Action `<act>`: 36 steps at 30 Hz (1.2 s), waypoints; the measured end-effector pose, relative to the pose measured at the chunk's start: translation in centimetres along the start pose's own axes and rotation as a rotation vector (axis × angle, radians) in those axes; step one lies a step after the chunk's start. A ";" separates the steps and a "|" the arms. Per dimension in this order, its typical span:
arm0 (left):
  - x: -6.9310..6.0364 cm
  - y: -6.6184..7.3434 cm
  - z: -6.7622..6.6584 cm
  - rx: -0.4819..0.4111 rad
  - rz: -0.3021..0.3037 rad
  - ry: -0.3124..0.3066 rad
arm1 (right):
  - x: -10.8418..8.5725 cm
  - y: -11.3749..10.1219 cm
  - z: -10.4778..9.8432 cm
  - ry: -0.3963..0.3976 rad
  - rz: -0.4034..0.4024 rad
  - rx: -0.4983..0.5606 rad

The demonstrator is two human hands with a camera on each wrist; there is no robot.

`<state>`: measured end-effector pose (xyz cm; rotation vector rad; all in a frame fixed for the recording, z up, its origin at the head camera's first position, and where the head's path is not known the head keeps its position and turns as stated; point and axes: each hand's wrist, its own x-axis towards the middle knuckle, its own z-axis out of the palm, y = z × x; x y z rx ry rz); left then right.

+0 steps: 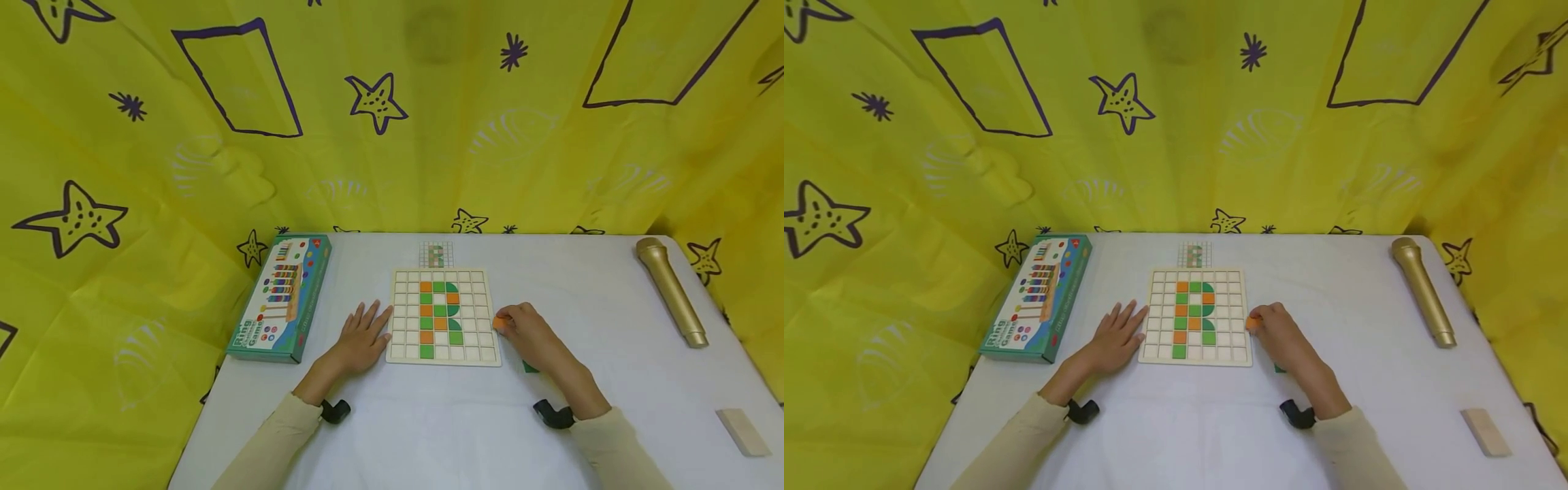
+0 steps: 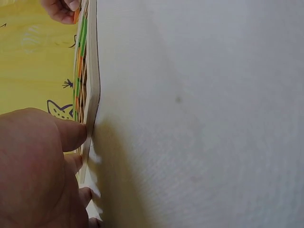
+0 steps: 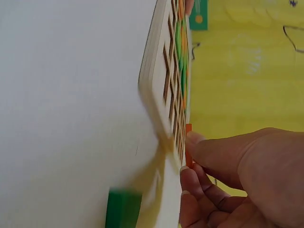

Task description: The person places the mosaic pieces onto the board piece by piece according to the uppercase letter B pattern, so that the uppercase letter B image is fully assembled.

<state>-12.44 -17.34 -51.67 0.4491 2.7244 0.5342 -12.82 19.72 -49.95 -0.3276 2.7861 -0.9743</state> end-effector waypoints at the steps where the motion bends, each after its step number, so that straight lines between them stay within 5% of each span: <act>1: 0.0 0.0 0.0 0.001 -0.001 0.000 | 0.0 -0.4 0.3 -0.002 -0.012 0.004; 10: 0.0 -0.1 0.1 -0.016 0.002 0.009 | -0.5 -4.6 3.3 -0.071 -0.158 0.024; 16: -0.1 -0.1 0.1 -0.042 0.017 0.018 | -0.6 -6.6 5.1 -0.090 -0.168 -0.028; 36: 0.0 -0.2 0.3 -0.023 0.010 0.009 | -1.3 -7.5 6.8 0.038 -0.314 -0.145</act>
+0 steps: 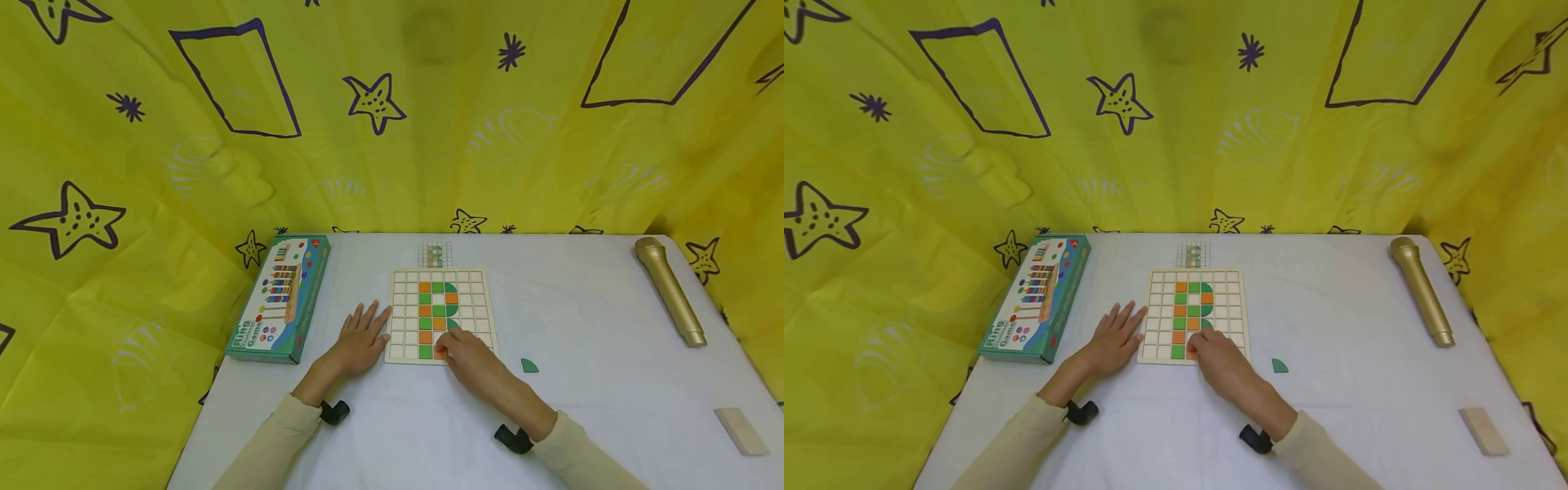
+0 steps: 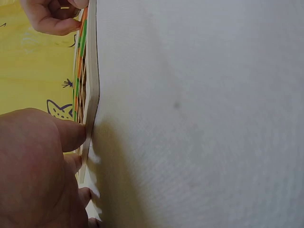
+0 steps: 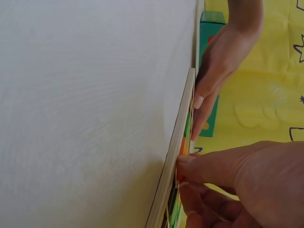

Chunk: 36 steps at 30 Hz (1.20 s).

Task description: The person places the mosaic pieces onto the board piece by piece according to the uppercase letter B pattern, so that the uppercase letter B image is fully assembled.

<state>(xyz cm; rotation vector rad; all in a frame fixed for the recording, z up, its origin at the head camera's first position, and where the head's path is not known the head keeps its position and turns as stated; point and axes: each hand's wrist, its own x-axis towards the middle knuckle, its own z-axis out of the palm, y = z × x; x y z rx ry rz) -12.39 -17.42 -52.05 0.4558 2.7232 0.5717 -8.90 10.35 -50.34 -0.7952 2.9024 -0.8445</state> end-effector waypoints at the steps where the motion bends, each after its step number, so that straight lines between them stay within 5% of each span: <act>1: 0.0 0.0 0.0 0.000 0.001 0.003 | 0.0 0.1 0.0 0.006 -0.010 -0.002; 10: 0.0 0.0 0.0 -0.004 0.001 -0.001 | -0.6 0.7 -0.1 0.017 -0.051 0.007; 17: 0.0 0.1 0.2 0.006 0.009 0.005 | -2.2 1.3 -2.6 -0.069 0.064 0.022; 26: -0.1 0.0 0.0 0.014 -0.009 -0.002 | -5.1 5.8 -7.1 -0.071 0.160 0.023; 36: 0.1 -0.1 0.1 0.014 0.001 0.012 | -7.7 8.4 -8.0 -0.192 0.232 0.112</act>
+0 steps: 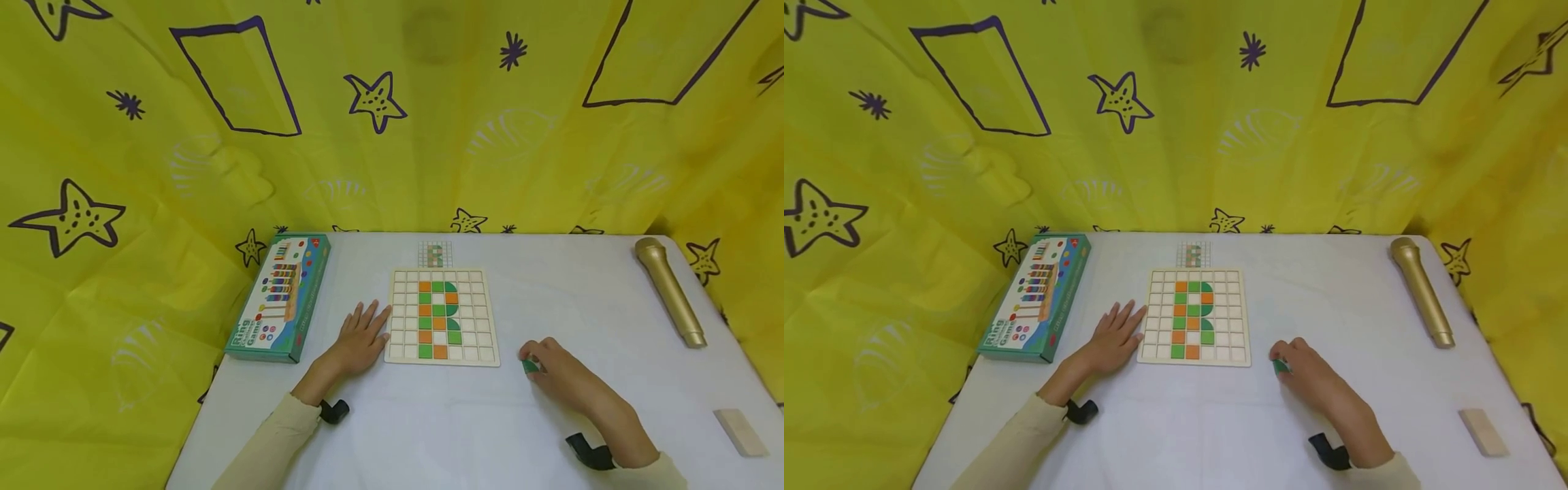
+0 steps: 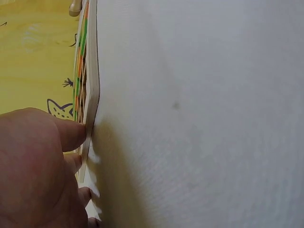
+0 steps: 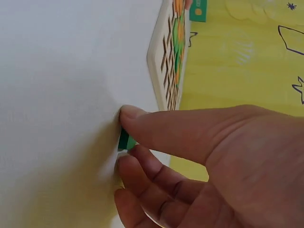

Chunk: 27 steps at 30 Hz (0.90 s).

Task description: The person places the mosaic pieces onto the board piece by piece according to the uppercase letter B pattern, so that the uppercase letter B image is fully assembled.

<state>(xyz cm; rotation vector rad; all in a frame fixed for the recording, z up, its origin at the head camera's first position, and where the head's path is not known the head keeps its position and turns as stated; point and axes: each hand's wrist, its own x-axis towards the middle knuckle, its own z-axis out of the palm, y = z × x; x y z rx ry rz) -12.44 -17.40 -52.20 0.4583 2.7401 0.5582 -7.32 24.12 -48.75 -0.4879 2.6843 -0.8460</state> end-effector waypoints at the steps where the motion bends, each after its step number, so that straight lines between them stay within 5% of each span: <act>1: 0.0 0.0 0.0 -0.004 0.000 0.003 | 0.0 0.1 0.0 -0.002 0.009 0.005; 8: -0.2 0.2 -0.3 -0.023 0.004 0.002 | 0.1 0.6 0.1 0.040 0.111 -0.060; 16: -0.1 0.2 -0.2 -0.003 -0.002 -0.004 | -0.3 0.6 0.5 0.050 0.027 -0.066; 27: -0.3 0.3 -0.4 -0.013 0.004 -0.008 | -1.0 0.8 0.9 0.076 0.032 -0.010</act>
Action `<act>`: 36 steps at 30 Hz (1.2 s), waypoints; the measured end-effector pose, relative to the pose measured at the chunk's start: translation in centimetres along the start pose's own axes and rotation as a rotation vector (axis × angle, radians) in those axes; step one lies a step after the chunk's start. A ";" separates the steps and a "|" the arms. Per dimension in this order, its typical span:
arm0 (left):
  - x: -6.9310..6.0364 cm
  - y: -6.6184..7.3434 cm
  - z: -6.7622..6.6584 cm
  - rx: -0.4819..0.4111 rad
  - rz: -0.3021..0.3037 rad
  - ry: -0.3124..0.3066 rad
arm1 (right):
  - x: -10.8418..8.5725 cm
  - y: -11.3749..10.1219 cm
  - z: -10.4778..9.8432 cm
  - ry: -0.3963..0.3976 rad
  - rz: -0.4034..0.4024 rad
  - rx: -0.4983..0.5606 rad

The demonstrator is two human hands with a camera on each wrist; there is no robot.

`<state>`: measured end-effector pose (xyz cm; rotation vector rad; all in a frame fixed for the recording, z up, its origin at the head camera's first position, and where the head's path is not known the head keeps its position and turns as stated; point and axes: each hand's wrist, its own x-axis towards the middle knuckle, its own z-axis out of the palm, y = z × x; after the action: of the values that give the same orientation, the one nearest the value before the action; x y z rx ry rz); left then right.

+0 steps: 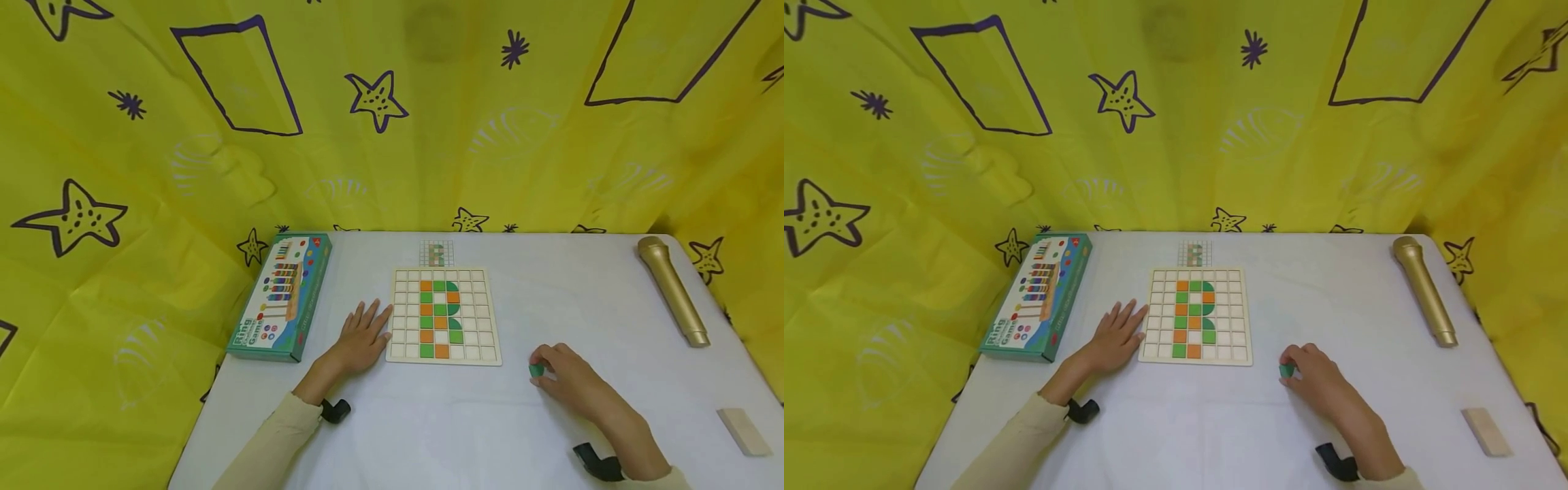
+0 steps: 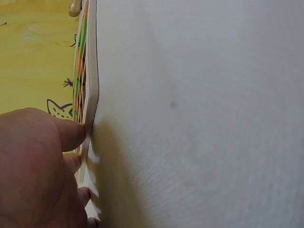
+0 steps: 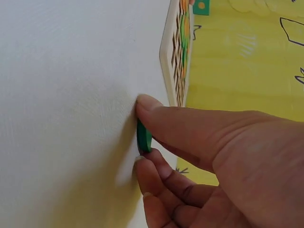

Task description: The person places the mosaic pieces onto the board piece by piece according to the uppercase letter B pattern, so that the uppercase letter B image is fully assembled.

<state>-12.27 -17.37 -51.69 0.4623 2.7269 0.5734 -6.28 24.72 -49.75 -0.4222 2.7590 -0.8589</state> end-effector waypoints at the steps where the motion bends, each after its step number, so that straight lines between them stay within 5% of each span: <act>1: 0.0 0.0 0.0 0.004 -0.003 -0.005 | 0.1 0.0 0.1 0.006 0.000 0.006; 9: 0.1 -0.1 0.1 0.000 -0.001 -0.005 | 1.8 -1.0 0.8 0.038 0.004 0.036; 20: -0.2 0.1 -0.1 -0.006 -0.001 0.001 | 5.7 -6.2 3.2 0.024 -0.065 0.083; 31: 0.0 0.0 0.1 -0.007 0.006 0.004 | 6.9 -8.3 6.7 0.161 -0.203 -0.082; 36: 0.0 0.0 0.1 0.000 0.006 -0.001 | 6.9 -8.6 6.5 0.136 -0.209 -0.082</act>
<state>-12.23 -17.41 -51.75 0.4708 2.7254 0.5744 -9.03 12.23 -50.83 -0.7033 2.9212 -0.8514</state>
